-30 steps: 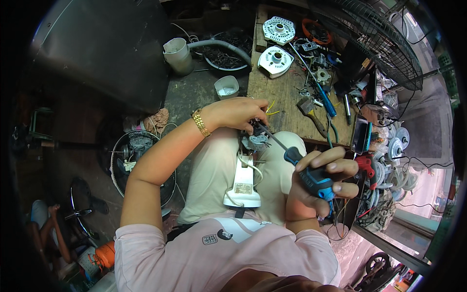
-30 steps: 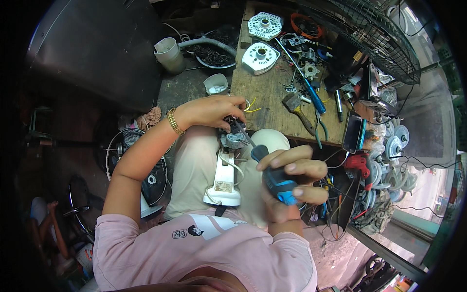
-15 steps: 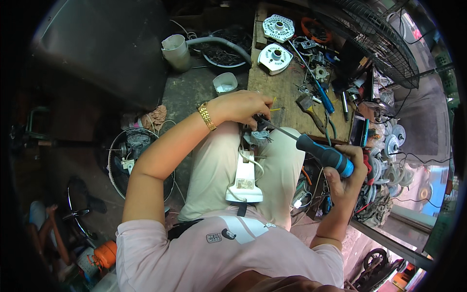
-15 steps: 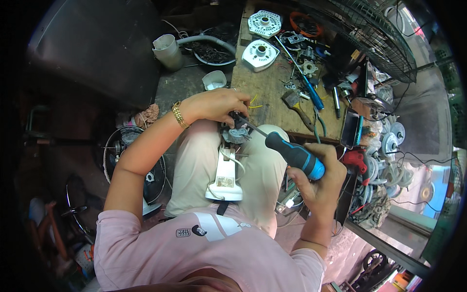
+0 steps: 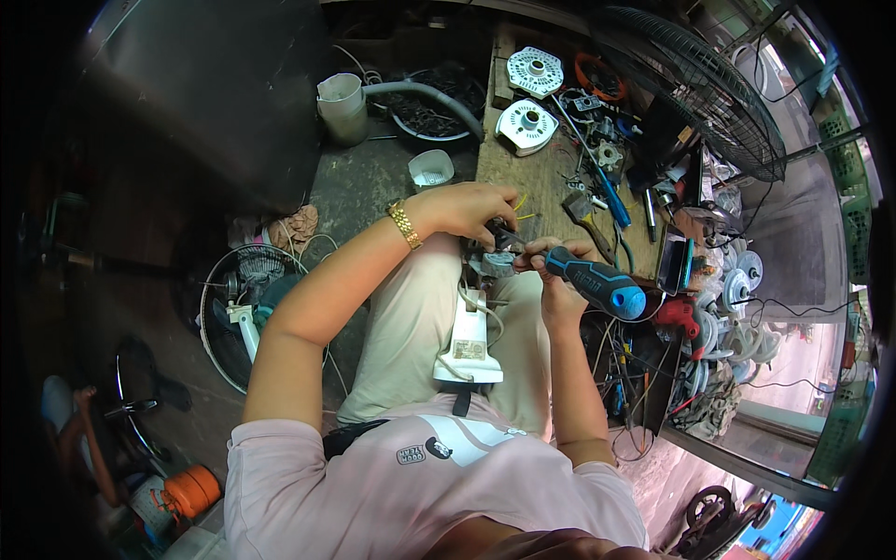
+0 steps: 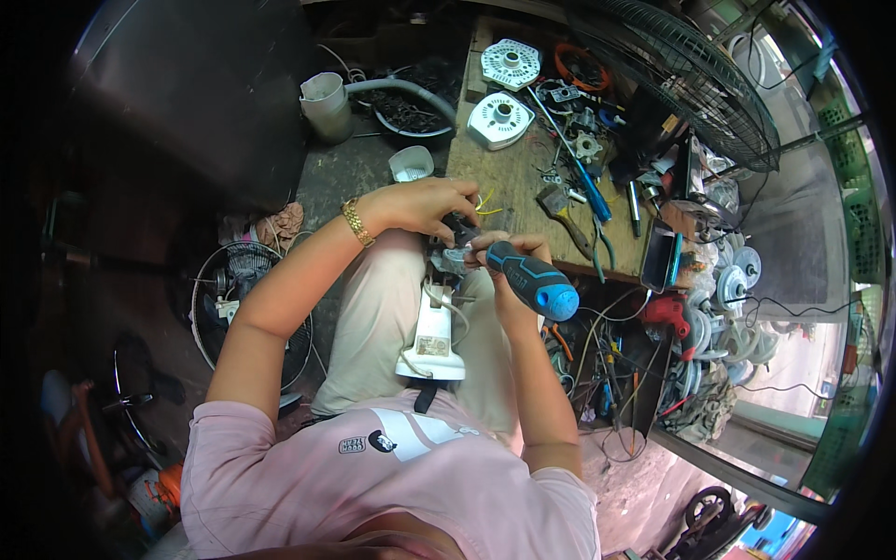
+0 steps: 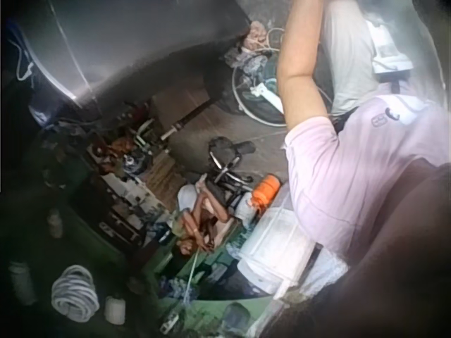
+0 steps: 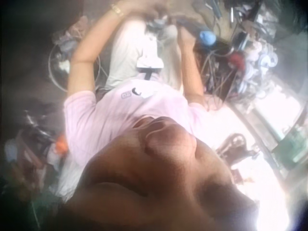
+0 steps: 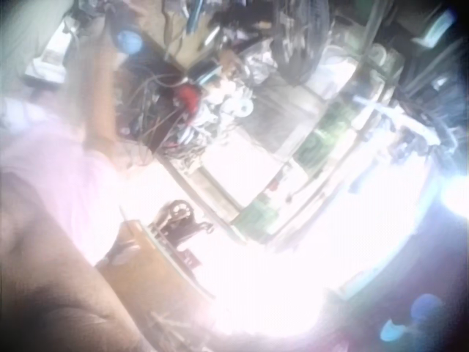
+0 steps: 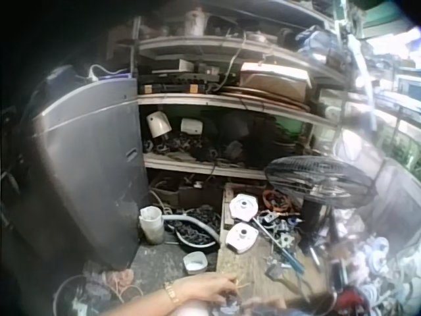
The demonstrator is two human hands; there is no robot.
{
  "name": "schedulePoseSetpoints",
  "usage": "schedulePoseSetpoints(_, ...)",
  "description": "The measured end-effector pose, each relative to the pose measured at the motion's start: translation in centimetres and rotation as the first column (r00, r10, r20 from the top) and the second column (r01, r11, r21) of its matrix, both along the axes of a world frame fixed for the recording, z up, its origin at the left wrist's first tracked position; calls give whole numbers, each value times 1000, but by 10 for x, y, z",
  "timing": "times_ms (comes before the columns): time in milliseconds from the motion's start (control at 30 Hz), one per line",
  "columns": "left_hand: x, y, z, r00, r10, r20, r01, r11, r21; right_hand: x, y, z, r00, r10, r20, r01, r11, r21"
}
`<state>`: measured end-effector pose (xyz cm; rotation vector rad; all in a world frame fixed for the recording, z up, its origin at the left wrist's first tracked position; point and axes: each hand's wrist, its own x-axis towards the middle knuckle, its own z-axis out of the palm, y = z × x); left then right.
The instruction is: The person sits on the floor in a cluttered workshop and repairs a white pedestal fan motor. They use a screwdriver to remove screws from the motor housing, disconnect wires, and manipulate the internal components. The person also uses a hammer to tap the motor casing and a multimeter to test electrical connections.
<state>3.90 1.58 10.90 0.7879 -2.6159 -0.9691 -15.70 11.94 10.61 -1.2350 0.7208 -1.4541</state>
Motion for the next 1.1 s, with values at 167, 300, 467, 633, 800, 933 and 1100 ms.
schedulePoseSetpoints(167,-1,3,3,1000,12,20,-12,1000,12,2,-3,-20,991,-7,137,8,1000,-7)
schedulePoseSetpoints(300,-1,3,2,1000,9,-10,-9,1000,-7,5,1,-19,989,-34,143,25,998,65)
schedulePoseSetpoints(467,-3,2,7,1000,-5,3,6,1000,-21,-2,-3,-40,998,2,62,7,988,-153)
schedulePoseSetpoints(633,-3,1,5,1000,-6,4,6,1000,-17,5,-2,-28,988,-53,147,60,997,-41)
schedulePoseSetpoints(800,-6,1,10,999,-12,38,12,1000,-6,2,1,-31,990,-137,-33,134,987,-87)
schedulePoseSetpoints(933,-5,2,10,999,-26,31,27,999,-27,-1,3,-23,976,-171,-136,160,983,-87)
schedulePoseSetpoints(1100,-6,2,9,999,-44,-16,43,998,-35,3,1,-13,980,-122,156,118,992,34)
